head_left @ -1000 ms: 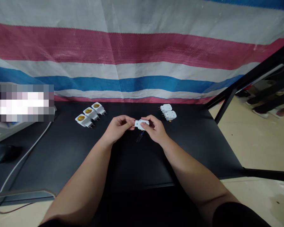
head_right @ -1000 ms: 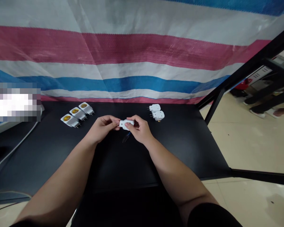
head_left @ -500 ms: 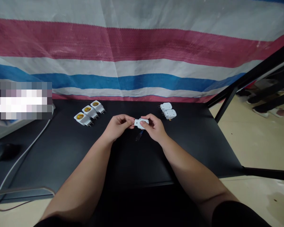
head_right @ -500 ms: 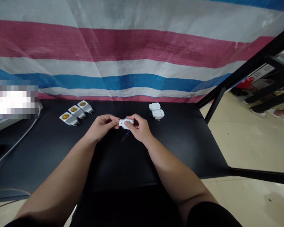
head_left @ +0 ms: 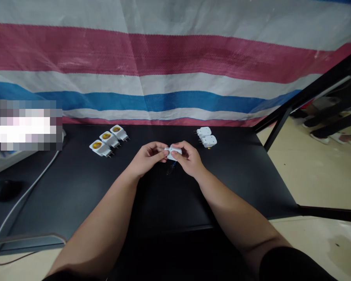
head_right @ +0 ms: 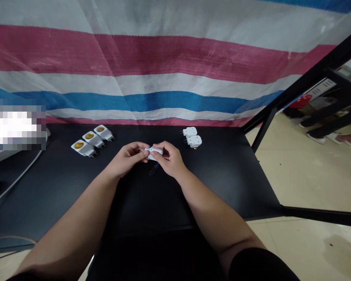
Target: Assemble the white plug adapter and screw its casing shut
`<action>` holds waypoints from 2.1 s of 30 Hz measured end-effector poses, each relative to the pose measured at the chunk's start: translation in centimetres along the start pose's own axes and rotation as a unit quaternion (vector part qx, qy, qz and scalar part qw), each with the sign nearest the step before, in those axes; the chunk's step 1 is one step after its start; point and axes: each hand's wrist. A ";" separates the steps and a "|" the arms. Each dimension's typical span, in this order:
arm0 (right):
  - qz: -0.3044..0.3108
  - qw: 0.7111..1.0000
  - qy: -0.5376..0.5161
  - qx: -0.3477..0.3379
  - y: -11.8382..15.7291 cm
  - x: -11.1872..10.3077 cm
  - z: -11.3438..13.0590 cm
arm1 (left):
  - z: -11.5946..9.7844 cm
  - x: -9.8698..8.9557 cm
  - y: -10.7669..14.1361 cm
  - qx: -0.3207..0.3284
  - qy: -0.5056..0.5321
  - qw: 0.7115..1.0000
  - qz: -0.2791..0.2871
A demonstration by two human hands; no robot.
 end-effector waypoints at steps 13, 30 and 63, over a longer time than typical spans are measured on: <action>0.034 0.993 -0.060 0.095 0.0 0.4 0.8 | -0.4 0.7 0.3 0.060 -0.047 0.997 0.002; 0.243 0.907 0.340 -0.055 0.3 -3.5 4.0 | -0.7 0.1 0.2 -0.012 0.194 0.978 -0.077; -0.019 1.000 0.008 -0.014 -0.4 -2.8 2.5 | -2.2 -0.3 0.2 -0.139 0.265 0.953 -0.039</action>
Point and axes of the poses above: each hand's wrist, its own y-axis away from the middle knuckle, its own x-axis out of the palm, z = x × y, and after that the axes turned 2 degrees about -y, right-handed
